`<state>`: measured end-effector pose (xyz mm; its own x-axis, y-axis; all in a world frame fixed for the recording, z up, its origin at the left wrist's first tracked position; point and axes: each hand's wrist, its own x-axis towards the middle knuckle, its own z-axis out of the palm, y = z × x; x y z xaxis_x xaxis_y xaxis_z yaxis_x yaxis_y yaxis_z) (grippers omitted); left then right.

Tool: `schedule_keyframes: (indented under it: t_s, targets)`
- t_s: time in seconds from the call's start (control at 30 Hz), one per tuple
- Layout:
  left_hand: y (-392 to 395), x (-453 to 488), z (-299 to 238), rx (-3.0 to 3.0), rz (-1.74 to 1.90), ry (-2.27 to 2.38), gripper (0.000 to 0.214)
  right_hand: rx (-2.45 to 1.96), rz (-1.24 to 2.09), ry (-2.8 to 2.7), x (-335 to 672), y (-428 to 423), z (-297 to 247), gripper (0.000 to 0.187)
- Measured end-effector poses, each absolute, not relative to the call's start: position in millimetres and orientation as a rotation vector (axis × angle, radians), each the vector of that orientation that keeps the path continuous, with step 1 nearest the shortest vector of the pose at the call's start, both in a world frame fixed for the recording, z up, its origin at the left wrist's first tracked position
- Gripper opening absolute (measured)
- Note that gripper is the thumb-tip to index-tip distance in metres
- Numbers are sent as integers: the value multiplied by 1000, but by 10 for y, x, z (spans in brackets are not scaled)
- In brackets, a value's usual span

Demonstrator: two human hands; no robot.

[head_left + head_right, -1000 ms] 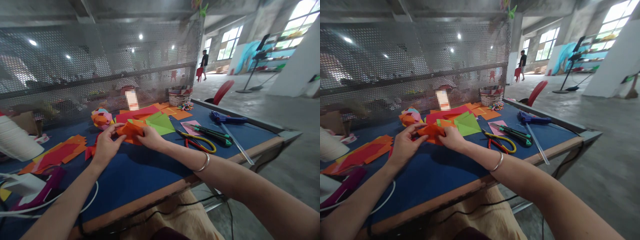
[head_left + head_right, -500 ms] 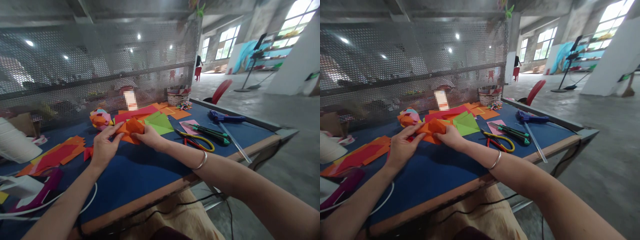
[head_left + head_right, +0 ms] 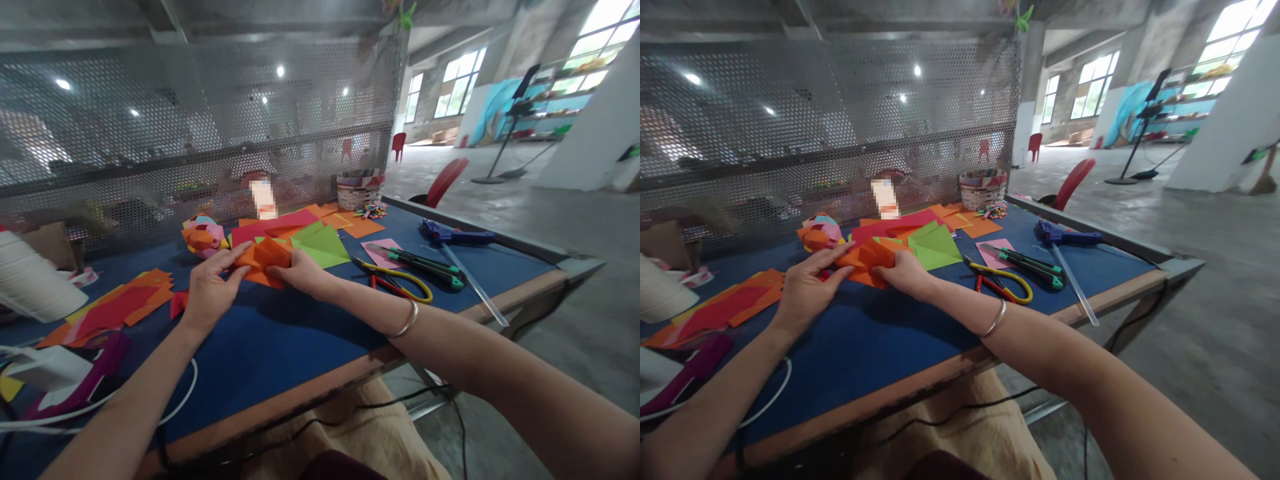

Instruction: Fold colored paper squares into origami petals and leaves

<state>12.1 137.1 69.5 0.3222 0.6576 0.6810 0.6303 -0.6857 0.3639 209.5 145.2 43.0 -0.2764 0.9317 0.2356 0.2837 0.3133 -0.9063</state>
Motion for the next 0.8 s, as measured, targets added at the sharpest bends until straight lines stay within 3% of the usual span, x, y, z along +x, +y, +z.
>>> schedule_keyframes:
  t_s: [0.8]
  targets:
    - [1408,80,657,2663,1248,1336,32,-996,955,-1745,2096,1535,333,25]
